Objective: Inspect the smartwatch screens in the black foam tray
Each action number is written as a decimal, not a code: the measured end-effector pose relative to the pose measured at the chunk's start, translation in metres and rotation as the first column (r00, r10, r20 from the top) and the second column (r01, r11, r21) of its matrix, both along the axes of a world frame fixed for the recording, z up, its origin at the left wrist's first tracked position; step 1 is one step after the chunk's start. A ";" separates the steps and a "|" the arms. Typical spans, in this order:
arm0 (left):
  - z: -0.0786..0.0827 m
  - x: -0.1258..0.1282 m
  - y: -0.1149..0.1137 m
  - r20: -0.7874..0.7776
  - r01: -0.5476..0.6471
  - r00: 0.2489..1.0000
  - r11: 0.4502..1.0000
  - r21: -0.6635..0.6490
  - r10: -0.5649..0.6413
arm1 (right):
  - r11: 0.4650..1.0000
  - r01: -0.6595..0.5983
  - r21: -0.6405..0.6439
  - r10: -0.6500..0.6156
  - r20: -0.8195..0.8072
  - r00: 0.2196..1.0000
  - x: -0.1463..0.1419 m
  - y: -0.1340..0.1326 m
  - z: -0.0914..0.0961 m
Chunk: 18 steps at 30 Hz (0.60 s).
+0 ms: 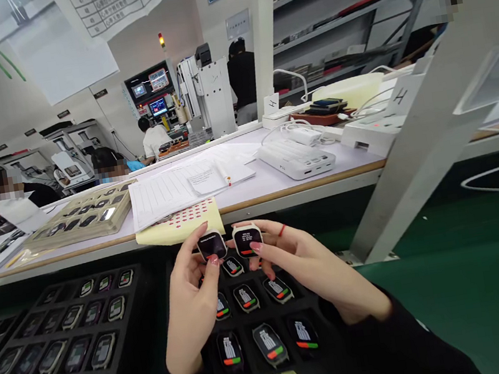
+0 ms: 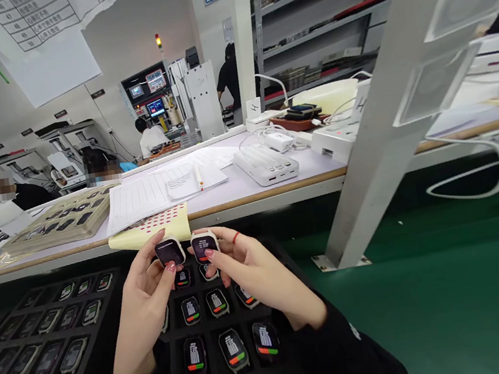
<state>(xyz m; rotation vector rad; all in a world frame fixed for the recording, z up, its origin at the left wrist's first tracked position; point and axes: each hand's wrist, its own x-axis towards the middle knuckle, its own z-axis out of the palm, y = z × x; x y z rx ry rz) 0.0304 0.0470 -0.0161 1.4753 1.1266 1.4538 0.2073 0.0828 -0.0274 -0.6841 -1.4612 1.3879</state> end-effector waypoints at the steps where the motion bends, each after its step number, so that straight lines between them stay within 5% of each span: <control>1: 0.000 0.000 0.000 0.003 0.001 1.000 1.000 -0.002 -0.001 | 1.000 0.001 0.000 -0.001 -0.001 1.000 0.000 0.000 0.000; 18: -0.002 -0.001 0.004 -0.038 -0.193 0.980 0.980 0.044 0.195 | 1.000 0.009 -0.018 -0.010 -0.009 1.000 0.000 0.000 0.003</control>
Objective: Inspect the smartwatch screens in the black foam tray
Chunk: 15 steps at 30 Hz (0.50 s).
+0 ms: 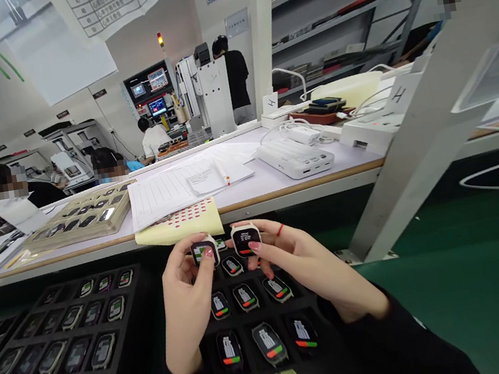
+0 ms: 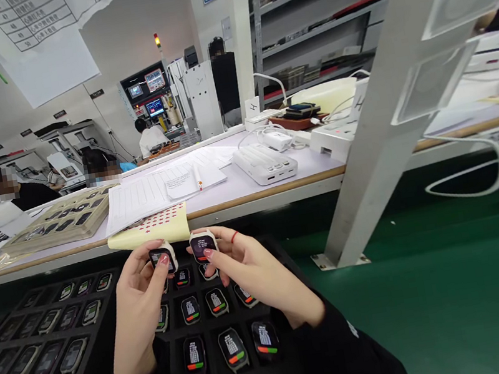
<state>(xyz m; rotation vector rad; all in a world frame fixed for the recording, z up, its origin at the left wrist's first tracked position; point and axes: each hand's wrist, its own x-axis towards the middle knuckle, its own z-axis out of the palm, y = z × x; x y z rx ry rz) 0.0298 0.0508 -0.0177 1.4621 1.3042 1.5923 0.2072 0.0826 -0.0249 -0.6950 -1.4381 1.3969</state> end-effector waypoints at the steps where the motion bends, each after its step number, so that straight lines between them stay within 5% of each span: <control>1: 0.001 0.000 0.000 0.004 0.003 1.000 1.000 0.000 -0.003 | 1.000 0.000 -0.002 0.000 0.000 1.000 0.000 0.000 0.000; 7: 0.004 0.000 -0.005 0.026 -0.025 0.999 0.999 -0.019 0.026 | 1.000 -0.002 0.007 0.002 -0.008 1.000 -0.001 0.001 -0.001; 15: 0.002 -0.009 -0.005 0.015 0.093 0.996 0.994 -0.050 -0.093 | 0.999 0.053 -0.007 -0.053 -0.034 0.998 0.014 -0.004 0.005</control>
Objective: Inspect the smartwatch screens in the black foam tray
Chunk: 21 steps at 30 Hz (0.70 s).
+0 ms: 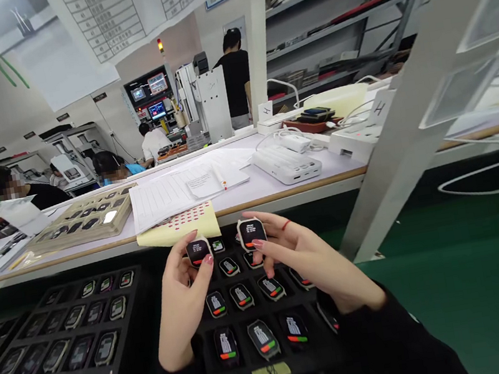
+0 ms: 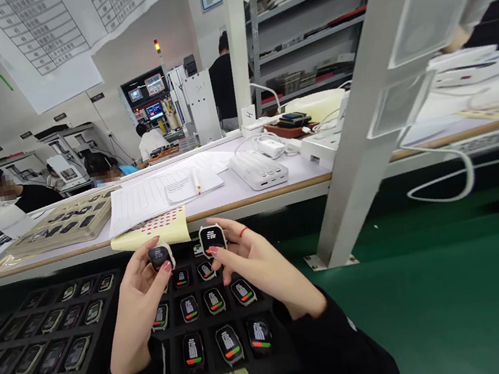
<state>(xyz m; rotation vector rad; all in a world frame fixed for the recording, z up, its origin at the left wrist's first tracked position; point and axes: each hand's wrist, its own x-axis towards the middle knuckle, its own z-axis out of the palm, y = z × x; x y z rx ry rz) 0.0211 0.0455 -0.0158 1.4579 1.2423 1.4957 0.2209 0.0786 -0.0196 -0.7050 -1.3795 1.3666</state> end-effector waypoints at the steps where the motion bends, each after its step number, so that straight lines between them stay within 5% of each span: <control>1: 0.000 -0.003 -0.002 -0.012 0.005 1.000 1.000 -0.009 -0.005 | 1.000 0.017 0.008 -0.017 0.004 1.000 0.005 -0.001 0.001; 5: -0.005 -0.018 -0.005 -0.065 0.103 0.992 0.990 -0.100 -0.110 | 0.998 0.063 0.024 -0.065 0.104 0.992 0.033 -0.001 -0.005; 9: -0.017 -0.035 0.015 -0.267 0.148 0.938 0.952 -0.267 -0.220 | 1.000 -0.030 0.005 0.026 0.369 0.929 0.055 0.027 -0.034; 11: -0.028 -0.041 0.036 -0.454 0.084 0.862 0.946 -0.312 -0.226 | 0.999 -0.048 0.008 0.034 0.574 0.818 0.059 0.053 -0.050; 13: -0.041 -0.047 0.062 -0.617 -0.023 0.766 0.952 -0.306 -0.180 | 0.997 0.014 0.079 -0.072 0.802 0.594 0.058 0.081 -0.061; 14: -0.048 -0.049 0.075 -0.647 -0.061 0.748 0.956 -0.286 -0.145 | 0.993 0.045 0.106 -0.114 0.831 0.545 0.056 0.094 -0.064; 18: -0.071 -0.053 0.118 -0.739 -0.148 0.671 0.965 -0.216 -0.063 | 0.983 0.064 0.172 -0.183 0.879 0.441 0.043 0.130 -0.066; 21: -0.079 -0.057 0.136 -0.772 -0.125 0.625 0.963 -0.240 -0.112 | 0.985 0.044 0.169 -0.173 0.911 0.374 0.035 0.140 -0.066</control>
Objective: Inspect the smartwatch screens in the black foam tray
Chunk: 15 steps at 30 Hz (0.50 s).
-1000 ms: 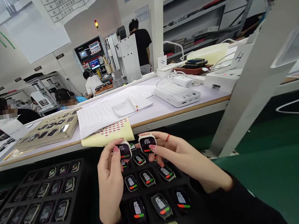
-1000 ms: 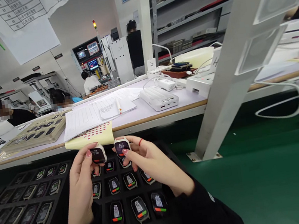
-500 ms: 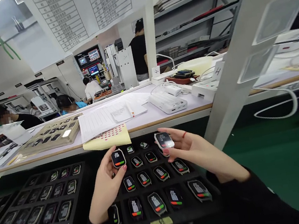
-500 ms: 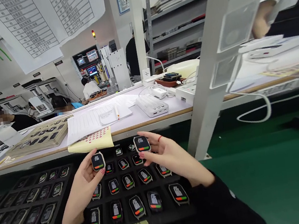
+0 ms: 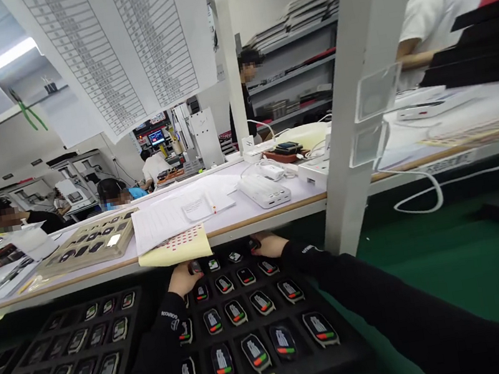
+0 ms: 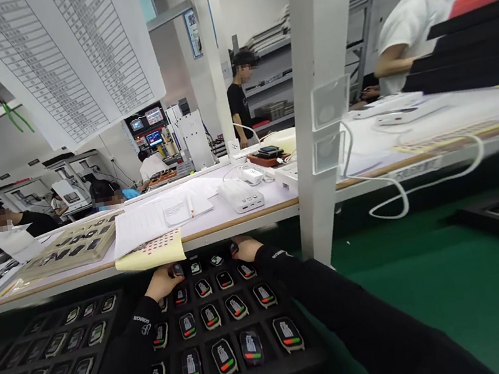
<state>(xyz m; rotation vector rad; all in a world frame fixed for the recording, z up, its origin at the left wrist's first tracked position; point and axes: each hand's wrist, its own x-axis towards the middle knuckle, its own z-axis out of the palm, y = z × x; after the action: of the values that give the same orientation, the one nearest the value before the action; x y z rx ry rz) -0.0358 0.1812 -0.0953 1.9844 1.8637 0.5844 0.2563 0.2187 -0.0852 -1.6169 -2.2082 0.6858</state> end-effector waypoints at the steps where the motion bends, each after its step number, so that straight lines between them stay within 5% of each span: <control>1: -0.001 -0.002 0.003 -0.013 0.022 1.000 1.000 -0.019 -0.023 | 1.000 -0.002 -0.010 0.003 0.020 1.000 -0.001 0.002 0.000; 8: 0.006 -0.007 0.012 -0.078 0.087 0.992 0.992 -0.096 -0.095 | 0.999 0.034 -0.019 -0.033 0.070 0.997 0.007 0.006 0.004; 15: 0.007 0.026 0.017 -0.131 0.051 0.990 0.999 -0.014 -0.052 | 0.996 -0.033 -0.078 0.032 -0.015 0.999 -0.020 0.007 0.006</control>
<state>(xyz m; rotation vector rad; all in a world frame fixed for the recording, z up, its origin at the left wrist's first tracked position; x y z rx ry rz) -0.0101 0.1985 -0.0885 2.1030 1.8796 0.4381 0.2365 0.2255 -0.0796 -1.6111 -2.2280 0.7996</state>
